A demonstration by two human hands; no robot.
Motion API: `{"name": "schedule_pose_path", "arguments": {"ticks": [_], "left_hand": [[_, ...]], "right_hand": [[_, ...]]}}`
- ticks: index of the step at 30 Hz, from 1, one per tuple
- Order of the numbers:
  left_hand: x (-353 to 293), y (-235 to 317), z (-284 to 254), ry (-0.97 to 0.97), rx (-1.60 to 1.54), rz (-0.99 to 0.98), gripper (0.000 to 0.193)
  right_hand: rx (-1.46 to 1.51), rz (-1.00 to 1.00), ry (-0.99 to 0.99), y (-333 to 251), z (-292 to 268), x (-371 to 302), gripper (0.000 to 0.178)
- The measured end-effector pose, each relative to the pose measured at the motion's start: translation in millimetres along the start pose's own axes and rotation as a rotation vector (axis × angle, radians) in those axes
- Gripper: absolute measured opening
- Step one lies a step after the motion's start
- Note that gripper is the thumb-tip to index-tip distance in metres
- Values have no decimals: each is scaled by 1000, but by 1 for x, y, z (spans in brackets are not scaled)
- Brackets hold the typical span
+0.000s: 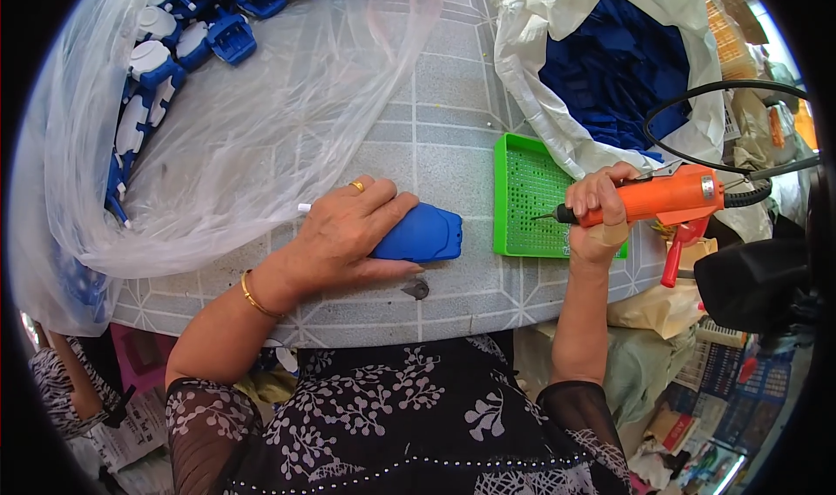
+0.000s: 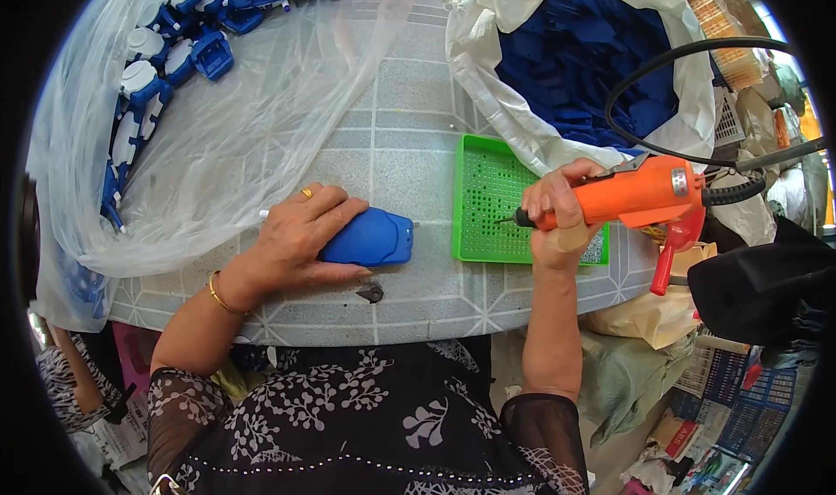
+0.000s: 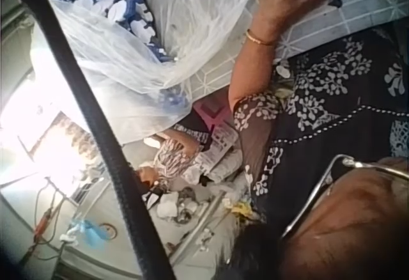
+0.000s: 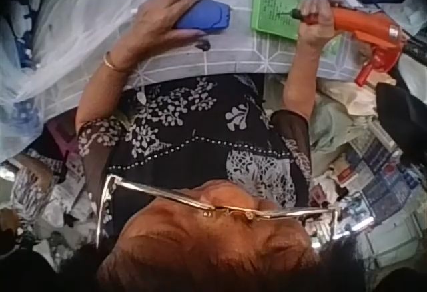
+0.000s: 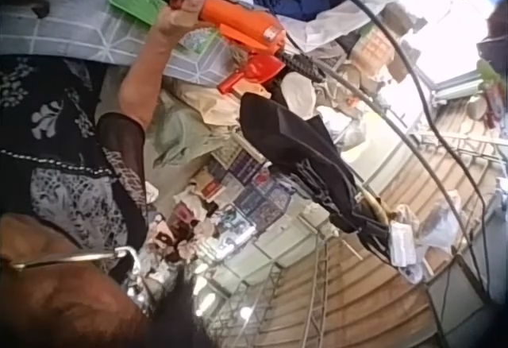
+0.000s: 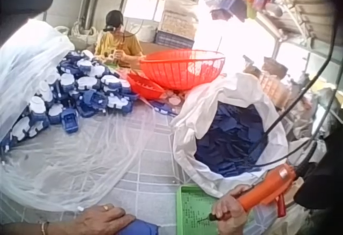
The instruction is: Assembling blue and white plastic components using an electric screwdriver.
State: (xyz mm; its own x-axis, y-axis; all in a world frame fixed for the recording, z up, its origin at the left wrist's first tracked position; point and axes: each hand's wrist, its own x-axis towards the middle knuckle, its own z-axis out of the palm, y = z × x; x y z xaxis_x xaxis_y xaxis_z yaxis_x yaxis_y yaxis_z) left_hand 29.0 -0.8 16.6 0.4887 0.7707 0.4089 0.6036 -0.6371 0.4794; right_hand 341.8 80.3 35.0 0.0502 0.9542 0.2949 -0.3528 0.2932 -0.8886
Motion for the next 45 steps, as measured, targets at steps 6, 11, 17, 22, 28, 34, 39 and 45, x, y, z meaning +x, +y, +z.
{"name": "schedule_pose_path", "arguments": {"ticks": [6,11,17,22,28,34,39,45], "left_hand": [[0,1,0,-2,8,-4,66],[-1,2,1,3,9,-1,65],[-2,1,1,-2,27,-7,65],[-1,0,3,0,12,-11,62],[-3,-1,3,-7,30,-9,67],[-3,-2,4,-8,24,-11,67],[-2,-2,4,-1,31,-5,68],[-3,0,4,1,27,-10,68]], "right_hand": [[-85,-42,-83,-4,8,-3,28],[21,-24,-6,-21,18,-1,27],[152,1,-196,-40,46,-6,23],[232,58,-337,-27,70,-15,25],[265,114,-365,-12,79,-21,27],[254,107,-354,-6,81,-25,28],[221,65,-400,-4,83,-25,22],[207,65,-385,1,81,-27,22]]}}
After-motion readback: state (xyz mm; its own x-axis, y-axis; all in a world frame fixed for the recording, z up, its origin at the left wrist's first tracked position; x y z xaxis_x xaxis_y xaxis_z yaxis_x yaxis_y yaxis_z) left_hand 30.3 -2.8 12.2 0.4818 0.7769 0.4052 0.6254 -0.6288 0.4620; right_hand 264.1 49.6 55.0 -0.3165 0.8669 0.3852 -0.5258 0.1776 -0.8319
